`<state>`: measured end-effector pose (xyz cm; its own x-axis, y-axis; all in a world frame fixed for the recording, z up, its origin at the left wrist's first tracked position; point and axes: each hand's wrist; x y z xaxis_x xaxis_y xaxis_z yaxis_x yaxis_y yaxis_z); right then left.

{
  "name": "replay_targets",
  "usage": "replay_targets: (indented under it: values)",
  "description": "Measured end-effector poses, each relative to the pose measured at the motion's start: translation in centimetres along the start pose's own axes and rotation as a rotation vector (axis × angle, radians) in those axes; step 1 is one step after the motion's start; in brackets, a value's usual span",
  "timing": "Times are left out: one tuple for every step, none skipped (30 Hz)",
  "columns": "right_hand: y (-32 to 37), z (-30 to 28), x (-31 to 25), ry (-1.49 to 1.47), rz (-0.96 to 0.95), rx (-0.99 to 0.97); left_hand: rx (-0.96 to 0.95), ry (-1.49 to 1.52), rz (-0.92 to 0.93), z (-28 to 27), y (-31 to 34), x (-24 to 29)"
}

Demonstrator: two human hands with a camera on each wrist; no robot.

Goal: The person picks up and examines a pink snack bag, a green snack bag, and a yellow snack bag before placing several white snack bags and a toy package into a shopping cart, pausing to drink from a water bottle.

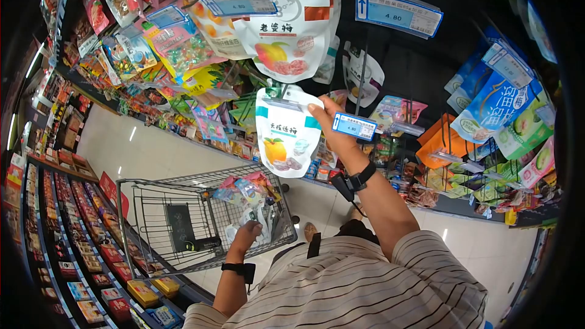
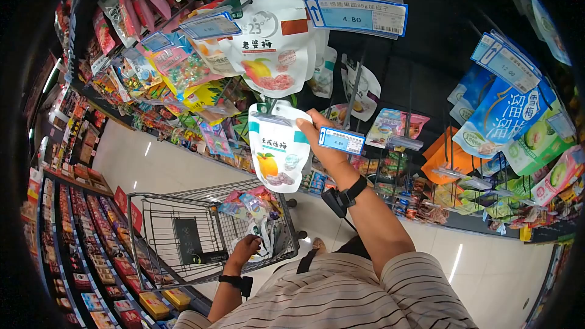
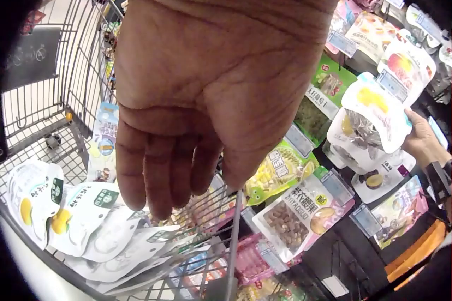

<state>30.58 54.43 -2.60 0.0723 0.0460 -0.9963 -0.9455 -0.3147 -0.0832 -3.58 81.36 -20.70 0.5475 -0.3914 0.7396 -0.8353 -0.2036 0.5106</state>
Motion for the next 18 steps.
replay_targets:
  values:
    - [0.1,0.0,0.0,0.036,0.000,-0.002,0.012,0.008,0.014,0.1,-0.1,-0.2]
    - [0.3,0.1,-0.1,0.045,-0.009,-0.003,0.025,0.016,0.030,0.3,-0.2,-0.6]
    - [0.8,0.4,-0.2,0.054,-0.018,-0.005,0.039,0.024,0.046,0.4,-0.2,-0.6]
    - [1.3,0.6,-0.1,0.064,-0.023,-0.009,0.042,0.016,0.049,0.4,-0.2,-0.8]
    - [1.7,0.5,0.3,0.061,-0.006,-0.002,0.046,0.011,0.051,0.4,-0.1,-1.0]
    - [1.8,0.4,0.7,0.059,0.008,0.002,0.055,0.006,0.055,0.4,-0.3,-1.0]
    - [2.1,0.4,1.0,0.056,0.024,0.004,0.079,-0.020,0.096,0.1,-0.5,-1.3]
    - [2.6,0.6,1.3,-0.135,0.192,-0.038,0.102,-0.046,0.133,-0.3,-0.7,-1.7]
    - [2.7,0.6,1.8,-0.109,0.164,-0.078,0.125,-0.071,0.164,-0.6,-0.8,-1.9]
    - [2.8,0.4,2.4,-0.083,0.142,-0.119,0.142,-0.037,0.094,-1.4,-0.4,0.3]
    - [3.3,0.5,3.1,-0.057,0.127,-0.164,0.236,-0.048,0.157,-2.1,0.8,3.9]
    - [4.0,0.9,2.5,-0.093,0.182,-0.187,0.331,-0.087,0.239,-2.7,0.7,5.2]
    - [4.6,1.2,1.6,-0.047,0.163,-0.211,0.426,-0.111,0.285,-3.4,0.6,6.9]
    - [5.2,1.5,0.6,-0.003,0.143,-0.238,0.519,-0.088,0.366,-4.1,1.0,9.7]
    - [5.8,1.9,0.2,0.041,0.123,-0.269,0.561,-0.097,0.426,-4.9,2.5,14.2]
    - [6.1,2.2,0.4,0.090,0.129,-0.293,0.611,-0.095,0.542,-5.5,2.9,16.8]
    - [6.3,2.6,0.0,0.159,0.061,-0.298,0.636,-0.149,0.685,-6.3,2.8,18.7]
    - [6.8,3.1,-0.9,0.224,0.001,-0.309,0.654,-0.205,0.818,-6.8,3.1,20.2]
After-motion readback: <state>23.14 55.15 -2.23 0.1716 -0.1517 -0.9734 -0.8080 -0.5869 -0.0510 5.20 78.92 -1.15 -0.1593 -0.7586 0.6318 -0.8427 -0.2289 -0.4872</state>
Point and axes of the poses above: each hand's wrist, its own y-axis away from the middle knuckle, its own z-axis out of the palm, x = y × z, and after that the axes turned 7 degrees about z, right-handed
